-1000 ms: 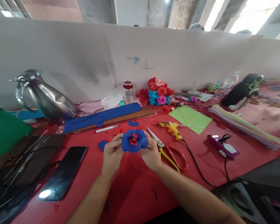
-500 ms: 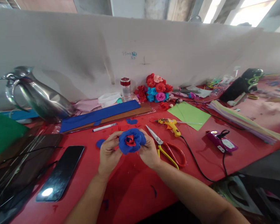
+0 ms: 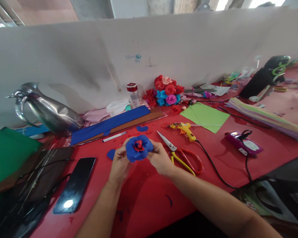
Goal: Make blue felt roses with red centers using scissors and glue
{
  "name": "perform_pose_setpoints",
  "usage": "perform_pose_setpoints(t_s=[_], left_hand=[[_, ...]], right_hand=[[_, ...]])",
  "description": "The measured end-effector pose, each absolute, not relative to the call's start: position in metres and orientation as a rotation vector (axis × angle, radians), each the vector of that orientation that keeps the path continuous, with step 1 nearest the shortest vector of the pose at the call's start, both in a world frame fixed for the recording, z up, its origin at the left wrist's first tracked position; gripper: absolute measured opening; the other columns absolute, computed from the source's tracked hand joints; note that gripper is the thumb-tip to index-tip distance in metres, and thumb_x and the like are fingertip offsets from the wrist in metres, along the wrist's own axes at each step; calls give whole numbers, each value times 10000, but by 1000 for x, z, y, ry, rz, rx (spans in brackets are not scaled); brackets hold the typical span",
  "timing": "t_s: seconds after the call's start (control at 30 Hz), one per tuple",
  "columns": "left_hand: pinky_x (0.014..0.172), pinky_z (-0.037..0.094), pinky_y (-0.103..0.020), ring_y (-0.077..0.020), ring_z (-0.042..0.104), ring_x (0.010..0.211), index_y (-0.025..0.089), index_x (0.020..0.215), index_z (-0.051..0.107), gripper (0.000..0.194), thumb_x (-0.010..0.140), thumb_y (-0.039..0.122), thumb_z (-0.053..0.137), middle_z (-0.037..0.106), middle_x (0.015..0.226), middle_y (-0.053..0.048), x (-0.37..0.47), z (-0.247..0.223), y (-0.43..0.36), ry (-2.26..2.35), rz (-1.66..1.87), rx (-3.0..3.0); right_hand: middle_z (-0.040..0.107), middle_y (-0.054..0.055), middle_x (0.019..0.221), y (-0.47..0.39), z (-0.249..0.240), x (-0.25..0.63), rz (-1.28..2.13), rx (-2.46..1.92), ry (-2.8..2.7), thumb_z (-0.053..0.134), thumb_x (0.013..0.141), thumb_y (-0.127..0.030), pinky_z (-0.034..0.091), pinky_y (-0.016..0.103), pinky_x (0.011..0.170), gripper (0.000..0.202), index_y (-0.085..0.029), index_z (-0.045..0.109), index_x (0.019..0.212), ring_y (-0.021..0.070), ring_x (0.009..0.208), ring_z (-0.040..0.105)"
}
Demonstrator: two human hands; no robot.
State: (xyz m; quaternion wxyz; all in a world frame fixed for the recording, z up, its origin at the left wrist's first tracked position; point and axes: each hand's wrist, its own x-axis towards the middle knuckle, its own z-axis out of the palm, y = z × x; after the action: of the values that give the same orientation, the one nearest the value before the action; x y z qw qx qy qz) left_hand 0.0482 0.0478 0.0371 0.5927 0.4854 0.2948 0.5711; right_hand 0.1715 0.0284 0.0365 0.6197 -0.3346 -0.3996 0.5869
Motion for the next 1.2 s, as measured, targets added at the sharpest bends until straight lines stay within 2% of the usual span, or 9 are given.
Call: perform_pose_setpoints(t_s=[0.13,0.3,0.47,0.67,0.83,1.0,1.1,1.2], left_hand=[[606,488,-242,-121,553,625,190,511,672,199,559,264,850,627,675,-22,46,39,47,648,1324,1136],[701,521,-259,-136,586,695,205,604,714,183,503,226,865,659,782,-19,47,40,45,721,1313,1039],[683,521,-252,-130,603,650,203,598,702,199,471,150,845,670,689,4,49,38,46,736,1261,913],[677,518,-219,-106,607,594,181,580,695,195,458,101,825,669,601,22,53,37,47,753,1262,801],[696,530,-244,-138,653,679,197,675,706,191,543,84,785,708,692,15,56,42,45,742,1258,754],[710,527,-238,-125,655,682,200,793,704,305,542,38,767,720,770,17,53,41,47,734,1298,713],[689,529,-237,-122,648,646,185,744,697,283,519,26,763,715,734,19,51,38,50,736,1297,640],[679,525,-235,-111,633,634,182,706,682,207,563,51,754,706,729,28,52,37,51,715,1279,603]], right_hand=[[521,-34,575,27,38,172,1350,-774,-927,793,552,-294,426,283,681,259,-205,562,478,120,622,460],[496,-55,478,30,38,171,1551,-734,-750,812,477,-262,377,242,558,235,-202,586,452,87,520,400],[492,-71,449,34,34,171,1651,-776,-603,788,443,-181,288,201,492,194,-185,594,449,49,469,347],[440,-83,424,34,35,172,1631,-813,-598,744,484,-195,198,207,463,202,-172,550,432,41,455,284],[457,-80,441,33,39,173,1616,-830,-652,750,499,-242,182,220,464,218,-178,543,474,45,443,296],[480,-61,486,35,43,178,1544,-922,-660,743,570,-362,209,229,468,260,-185,554,537,65,460,343],[532,-33,577,35,46,182,1408,-945,-623,671,662,-469,235,240,471,285,-190,614,633,85,495,381],[572,-19,675,33,48,182,1331,-891,-641,639,708,-488,260,240,484,294,-201,663,769,94,536,416]])
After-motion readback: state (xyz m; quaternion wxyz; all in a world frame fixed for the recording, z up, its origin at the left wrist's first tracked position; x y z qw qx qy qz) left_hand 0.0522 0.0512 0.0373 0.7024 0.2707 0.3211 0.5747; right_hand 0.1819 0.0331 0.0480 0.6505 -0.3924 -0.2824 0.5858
